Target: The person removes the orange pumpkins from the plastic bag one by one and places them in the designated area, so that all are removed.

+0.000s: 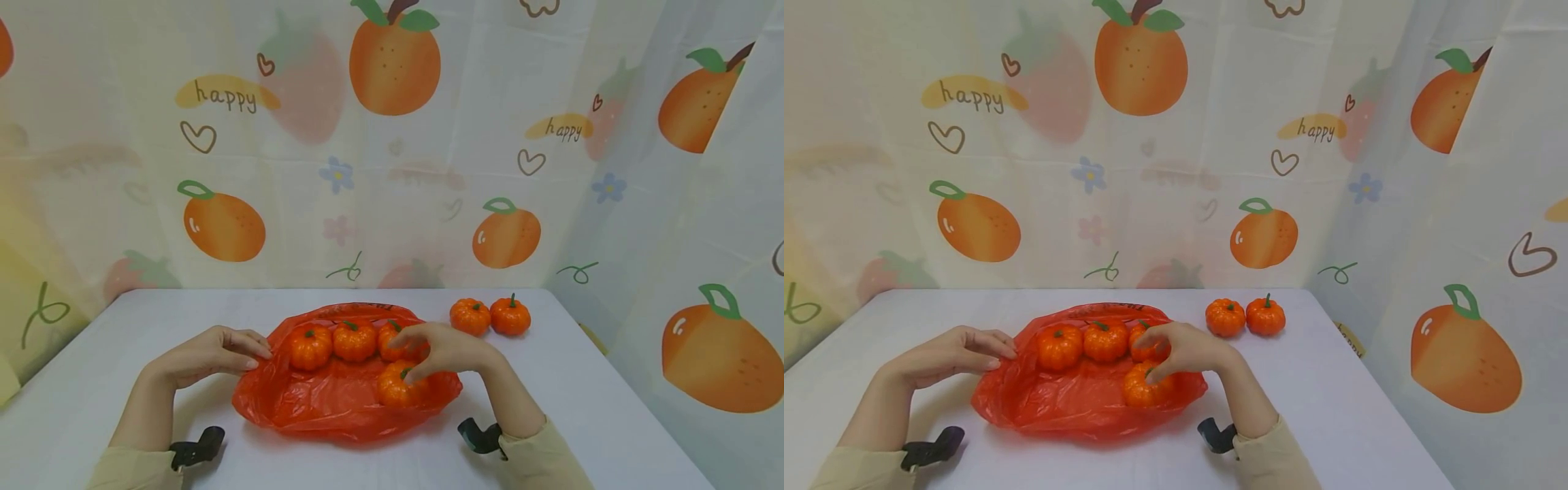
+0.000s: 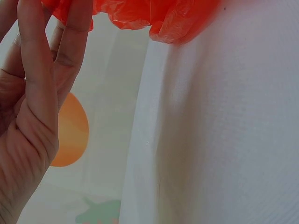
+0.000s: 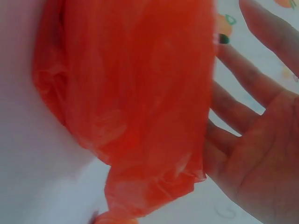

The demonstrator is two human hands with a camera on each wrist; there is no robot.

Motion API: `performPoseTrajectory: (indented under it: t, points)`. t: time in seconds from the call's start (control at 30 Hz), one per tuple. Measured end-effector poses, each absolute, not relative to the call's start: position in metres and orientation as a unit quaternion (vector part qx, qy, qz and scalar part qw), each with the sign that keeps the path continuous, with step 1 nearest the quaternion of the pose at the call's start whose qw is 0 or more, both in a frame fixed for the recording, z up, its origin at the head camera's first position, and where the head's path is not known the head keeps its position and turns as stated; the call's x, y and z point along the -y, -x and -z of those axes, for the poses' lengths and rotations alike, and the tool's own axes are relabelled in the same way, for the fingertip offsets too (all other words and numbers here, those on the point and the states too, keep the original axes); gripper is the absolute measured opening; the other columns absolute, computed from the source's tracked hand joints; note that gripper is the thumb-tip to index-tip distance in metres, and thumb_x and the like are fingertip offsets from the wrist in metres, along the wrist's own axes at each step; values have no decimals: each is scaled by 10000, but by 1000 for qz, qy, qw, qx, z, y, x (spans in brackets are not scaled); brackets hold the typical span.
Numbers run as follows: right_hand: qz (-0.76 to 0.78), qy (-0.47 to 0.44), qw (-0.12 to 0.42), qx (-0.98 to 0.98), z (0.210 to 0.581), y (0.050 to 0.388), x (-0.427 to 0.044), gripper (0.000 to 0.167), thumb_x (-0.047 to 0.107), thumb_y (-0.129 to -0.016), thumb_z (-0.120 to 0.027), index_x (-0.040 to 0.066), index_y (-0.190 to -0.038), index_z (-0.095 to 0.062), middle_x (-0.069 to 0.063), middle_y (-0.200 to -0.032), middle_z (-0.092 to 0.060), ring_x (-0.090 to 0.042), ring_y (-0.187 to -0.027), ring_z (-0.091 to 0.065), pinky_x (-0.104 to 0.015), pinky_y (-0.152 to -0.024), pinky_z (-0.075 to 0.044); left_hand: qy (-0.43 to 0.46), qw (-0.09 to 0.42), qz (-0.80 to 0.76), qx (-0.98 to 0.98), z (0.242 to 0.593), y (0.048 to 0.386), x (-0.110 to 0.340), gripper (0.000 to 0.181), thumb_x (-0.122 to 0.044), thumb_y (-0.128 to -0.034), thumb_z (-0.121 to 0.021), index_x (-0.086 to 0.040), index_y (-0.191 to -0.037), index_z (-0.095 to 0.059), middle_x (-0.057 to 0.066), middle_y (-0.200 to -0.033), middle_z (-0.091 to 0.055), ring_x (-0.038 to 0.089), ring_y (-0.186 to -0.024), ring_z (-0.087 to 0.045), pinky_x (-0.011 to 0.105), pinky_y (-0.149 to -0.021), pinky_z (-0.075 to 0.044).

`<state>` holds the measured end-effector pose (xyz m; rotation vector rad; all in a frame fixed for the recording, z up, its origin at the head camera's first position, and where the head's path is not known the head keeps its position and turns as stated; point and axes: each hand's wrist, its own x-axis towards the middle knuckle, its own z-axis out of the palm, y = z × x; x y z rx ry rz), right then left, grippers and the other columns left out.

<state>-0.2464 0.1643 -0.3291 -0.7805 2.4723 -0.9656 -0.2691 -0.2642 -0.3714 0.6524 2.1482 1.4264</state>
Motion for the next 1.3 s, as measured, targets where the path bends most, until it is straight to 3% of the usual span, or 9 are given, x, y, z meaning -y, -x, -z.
performPoseTrajectory:
  t: [0.47, 0.87, 1.3]
  points:
    - [330, 300, 225, -866, 340, 248, -163, 537, 130, -782, -811, 118, -1289, -636, -32, -1334, -634, -207, -1276, -522, -465, -1115, -426, -246, 236, -519, -784, 373, 270, 265, 308, -130, -952, -591, 22, -1205, -679, -79, -1164, -666, 25, -1121, -568, 288, -902, -560]
    - [292, 287, 225, -884, 345, 243, -161, 561, 41, -727, -788, 251, -1231, -660, 76, -1331, -596, -161, -1241, -497, -431, -1063, -451, -244, 238, -518, -785, 371, 269, 264, 312, -132, -952, -596, 26, -1209, -675, -93, -1162, -660, 16, -1113, -568, 272, -904, -558]
    - [279, 288, 226, -888, 345, 242, -161, 560, 53, -737, -794, 279, -1230, -651, 66, -1353, -580, -168, -1254, -481, -443, -1065, -452, -238, 243, -518, -785, 374, 271, 264, 313, -138, -953, -595, 15, -1214, -676, -83, -1166, -661, 30, -1119, -565, 281, -907, -560]
